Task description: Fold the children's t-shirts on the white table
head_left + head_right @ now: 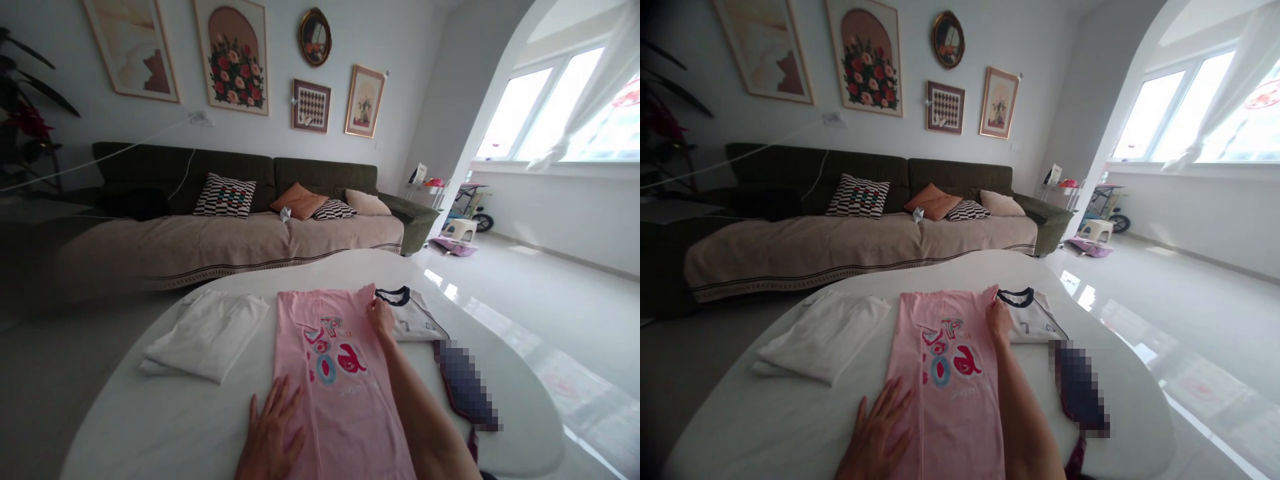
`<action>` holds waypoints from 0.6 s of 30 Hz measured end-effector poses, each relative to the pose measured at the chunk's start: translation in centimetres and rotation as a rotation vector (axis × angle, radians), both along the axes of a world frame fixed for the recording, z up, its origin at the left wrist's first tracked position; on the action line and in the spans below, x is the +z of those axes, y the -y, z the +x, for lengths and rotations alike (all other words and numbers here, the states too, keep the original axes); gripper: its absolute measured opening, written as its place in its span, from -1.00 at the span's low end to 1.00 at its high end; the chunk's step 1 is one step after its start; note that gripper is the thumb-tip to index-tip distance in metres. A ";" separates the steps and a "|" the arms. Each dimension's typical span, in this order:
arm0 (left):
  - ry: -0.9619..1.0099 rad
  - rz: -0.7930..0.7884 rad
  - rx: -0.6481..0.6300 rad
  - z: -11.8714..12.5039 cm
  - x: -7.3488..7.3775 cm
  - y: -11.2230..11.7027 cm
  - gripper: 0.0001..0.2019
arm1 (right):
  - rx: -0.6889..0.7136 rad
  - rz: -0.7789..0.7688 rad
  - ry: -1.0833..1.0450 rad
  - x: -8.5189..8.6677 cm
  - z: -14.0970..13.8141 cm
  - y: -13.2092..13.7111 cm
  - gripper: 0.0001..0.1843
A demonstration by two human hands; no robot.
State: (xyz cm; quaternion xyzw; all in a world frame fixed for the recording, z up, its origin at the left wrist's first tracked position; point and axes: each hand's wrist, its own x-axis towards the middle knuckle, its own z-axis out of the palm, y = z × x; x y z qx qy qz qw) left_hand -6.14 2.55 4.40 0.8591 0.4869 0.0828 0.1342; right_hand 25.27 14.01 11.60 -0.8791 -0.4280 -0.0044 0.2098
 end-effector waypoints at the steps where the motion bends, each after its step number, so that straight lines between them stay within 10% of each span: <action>1: -0.007 -0.003 0.004 0.0 0.0 0.0 -0.45 | 0.039 0.023 0.022 0.1 -1.0 -0.2 -0.73; 11: -0.025 -0.011 -0.003 -0.1 0.0 -0.2 -0.46 | 0.457 0.025 0.114 -3.6 -13.3 -1.4 -0.58; 18: -0.041 0.018 -0.015 -0.3 0.0 -0.1 -0.45 | 0.516 -0.026 0.068 -3.1 -12.6 3.0 -0.54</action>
